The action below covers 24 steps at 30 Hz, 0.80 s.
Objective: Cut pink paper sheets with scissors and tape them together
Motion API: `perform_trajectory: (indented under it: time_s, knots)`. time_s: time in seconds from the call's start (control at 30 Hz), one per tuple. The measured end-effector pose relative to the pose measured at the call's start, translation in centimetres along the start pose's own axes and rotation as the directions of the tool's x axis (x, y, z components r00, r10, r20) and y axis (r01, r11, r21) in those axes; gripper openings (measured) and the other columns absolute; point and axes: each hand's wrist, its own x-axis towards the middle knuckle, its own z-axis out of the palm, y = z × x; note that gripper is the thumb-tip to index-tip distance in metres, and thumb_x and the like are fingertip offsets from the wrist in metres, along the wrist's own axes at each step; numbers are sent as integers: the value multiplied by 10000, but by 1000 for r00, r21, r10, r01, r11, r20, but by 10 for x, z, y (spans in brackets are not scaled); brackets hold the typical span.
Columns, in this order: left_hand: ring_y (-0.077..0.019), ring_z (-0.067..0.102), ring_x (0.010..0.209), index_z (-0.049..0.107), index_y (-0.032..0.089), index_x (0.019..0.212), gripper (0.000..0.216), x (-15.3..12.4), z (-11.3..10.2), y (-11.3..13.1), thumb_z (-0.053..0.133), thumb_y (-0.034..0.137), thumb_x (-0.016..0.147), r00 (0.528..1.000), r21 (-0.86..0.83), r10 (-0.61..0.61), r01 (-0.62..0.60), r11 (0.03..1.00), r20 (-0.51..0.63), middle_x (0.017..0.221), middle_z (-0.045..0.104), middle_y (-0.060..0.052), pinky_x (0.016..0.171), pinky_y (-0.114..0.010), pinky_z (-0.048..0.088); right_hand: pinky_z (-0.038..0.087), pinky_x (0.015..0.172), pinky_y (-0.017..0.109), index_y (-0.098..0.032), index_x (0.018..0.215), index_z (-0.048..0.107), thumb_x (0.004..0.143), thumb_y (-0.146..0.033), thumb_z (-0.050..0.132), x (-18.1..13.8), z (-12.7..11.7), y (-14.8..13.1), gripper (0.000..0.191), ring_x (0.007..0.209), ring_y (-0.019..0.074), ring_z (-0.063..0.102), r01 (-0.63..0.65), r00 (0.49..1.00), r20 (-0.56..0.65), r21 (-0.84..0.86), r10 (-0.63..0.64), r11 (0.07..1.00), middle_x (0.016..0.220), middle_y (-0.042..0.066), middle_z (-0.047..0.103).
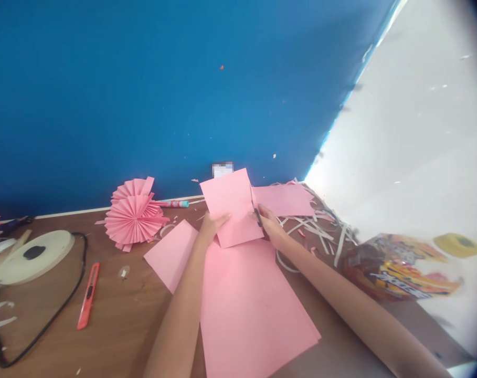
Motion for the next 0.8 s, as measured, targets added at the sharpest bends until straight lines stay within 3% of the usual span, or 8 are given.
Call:
perform_trajectory:
  time_s: [0.17,0.37,0.8]
  knots:
    - [-302,624,1043,677,118,1014,524,-3,1,5,829,300,548,998,12,-5,5,1000,65,1126,668,-142,966,-460,460,366,550,218,-196,811,524,731,-482,627,1,0,1,314,630,115,442,29,999,-40,-46,-31,999,714,-18,502]
    - [-300,640,998,677,122,1003,517,-5,4,3,825,309,544,1000,-3,0,0,1000,-19,1070,690,-133,921,-461,482,328,512,218,-200,771,510,721,-493,635,-1,0,14,323,583,104,385,102,992,-71,-44,-105,994,666,-33,448]
    - [-289,626,1033,660,136,1067,552,-2,-2,-4,815,300,563,1000,-13,20,-20,1000,21,1107,676,-123,947,-443,460,325,501,217,-197,779,516,731,-471,633,-2,3,19,302,559,95,357,133,989,-66,-17,-134,991,648,-37,422]
